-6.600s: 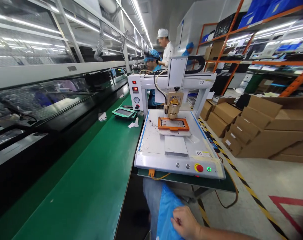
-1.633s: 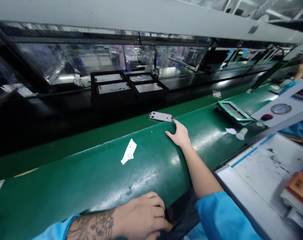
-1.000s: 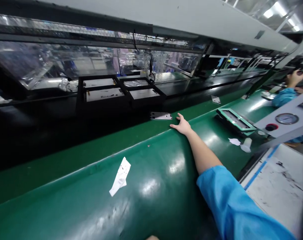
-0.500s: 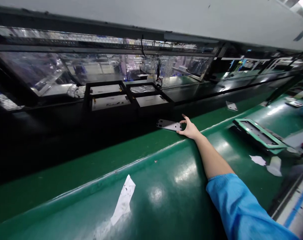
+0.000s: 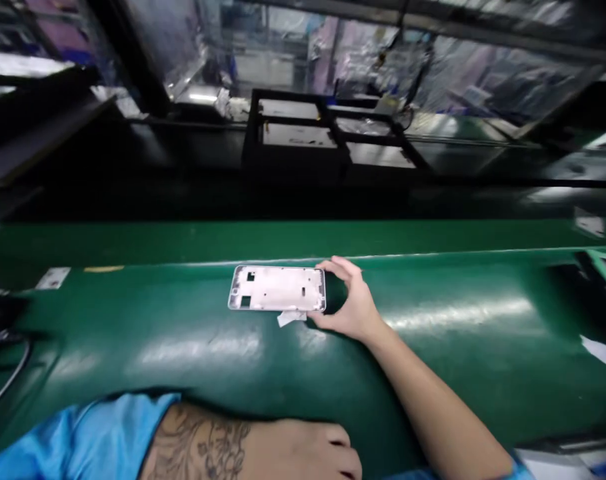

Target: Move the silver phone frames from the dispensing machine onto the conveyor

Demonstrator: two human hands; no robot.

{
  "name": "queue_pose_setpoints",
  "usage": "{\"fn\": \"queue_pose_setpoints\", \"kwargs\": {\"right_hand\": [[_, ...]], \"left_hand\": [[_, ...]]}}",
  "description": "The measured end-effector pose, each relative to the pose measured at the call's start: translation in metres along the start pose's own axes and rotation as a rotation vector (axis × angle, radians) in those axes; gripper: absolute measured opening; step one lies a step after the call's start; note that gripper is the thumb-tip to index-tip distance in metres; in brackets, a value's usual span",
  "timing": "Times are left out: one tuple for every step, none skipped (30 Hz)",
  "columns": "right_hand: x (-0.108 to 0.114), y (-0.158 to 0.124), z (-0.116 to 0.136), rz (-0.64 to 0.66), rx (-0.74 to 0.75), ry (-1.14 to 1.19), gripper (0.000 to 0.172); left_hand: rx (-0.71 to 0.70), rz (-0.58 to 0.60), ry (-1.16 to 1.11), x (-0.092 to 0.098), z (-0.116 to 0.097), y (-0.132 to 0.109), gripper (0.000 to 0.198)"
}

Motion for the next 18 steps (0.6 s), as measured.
{"fn": "queue_pose_setpoints", "kwargs": {"right_hand": [[-0.011, -0.002, 0.012, 0.023, 0.071, 0.001, 0.093], [-0.020, -0.003, 0.019, 0.050, 0.134, -0.003, 0.091], [-0.027, -0.004, 0.022, 0.079, 0.186, -0.008, 0.089], [-0.032, -0.004, 0.023, 0.108, 0.230, -0.011, 0.089], [-0.035, -0.004, 0.021, 0.135, 0.264, -0.008, 0.090], [-0.037, -0.004, 0.019, 0.157, 0.288, 0.003, 0.090], [-0.038, -0.003, 0.017, 0.170, 0.306, 0.019, 0.090], [-0.037, -0.003, 0.015, 0.179, 0.315, 0.035, 0.089], [-0.037, -0.003, 0.014, 0.185, 0.316, 0.044, 0.088], [-0.036, -0.003, 0.014, 0.190, 0.312, 0.046, 0.087], [-0.036, -0.002, 0.013, 0.193, 0.307, 0.043, 0.088], [-0.035, -0.002, 0.014, 0.194, 0.303, 0.036, 0.089], [-0.035, -0.003, 0.014, 0.195, 0.298, 0.028, 0.092], [-0.035, -0.003, 0.015, 0.196, 0.293, 0.019, 0.094], [-0.036, -0.003, 0.016, 0.200, 0.289, 0.012, 0.096], [-0.036, -0.003, 0.016, 0.204, 0.285, 0.006, 0.097], [-0.037, -0.003, 0.017, 0.208, 0.283, 0.002, 0.098], [-0.037, -0.003, 0.017, 0.211, 0.284, 0.000, 0.099]], "left_hand": [[0.004, -0.021, 0.020, 0.001, -0.001, -0.002, 0.026], [0.010, -0.046, 0.037, 0.001, -0.001, -0.005, 0.027], [0.019, -0.073, 0.048, 0.001, -0.001, -0.007, 0.028], [0.025, -0.098, 0.049, 0.000, -0.001, -0.008, 0.028], [0.025, -0.121, 0.043, -0.001, -0.001, -0.009, 0.029], [0.019, -0.138, 0.034, -0.002, -0.001, -0.010, 0.029], [0.011, -0.147, 0.025, -0.002, -0.001, -0.010, 0.030], [0.008, -0.152, 0.015, -0.001, -0.001, -0.010, 0.031], [0.008, -0.152, 0.005, -0.001, -0.001, -0.010, 0.032], [0.014, -0.144, -0.002, 0.000, -0.001, -0.009, 0.033], [0.025, -0.133, -0.006, 0.001, -0.001, -0.009, 0.033], [0.035, -0.125, -0.009, 0.002, -0.001, -0.009, 0.033], [0.041, -0.126, -0.012, 0.003, -0.001, -0.009, 0.033], [0.041, -0.133, -0.017, 0.003, -0.001, -0.009, 0.033], [0.037, -0.146, -0.024, 0.004, -0.001, -0.009, 0.033], [0.035, -0.162, -0.032, 0.004, -0.001, -0.009, 0.034], [0.034, -0.176, -0.042, 0.004, -0.001, -0.010, 0.034], [0.040, -0.185, -0.051, 0.004, -0.001, -0.010, 0.034]]}}
Point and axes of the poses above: each hand's wrist, its own y-axis towards the middle knuckle, its own x-axis out of the back of the hand, z = x × y, the point moved 1 cm from there along y, towards the middle knuckle, and after that the axes turned 13 degrees about -y, right-handed, at the moved point
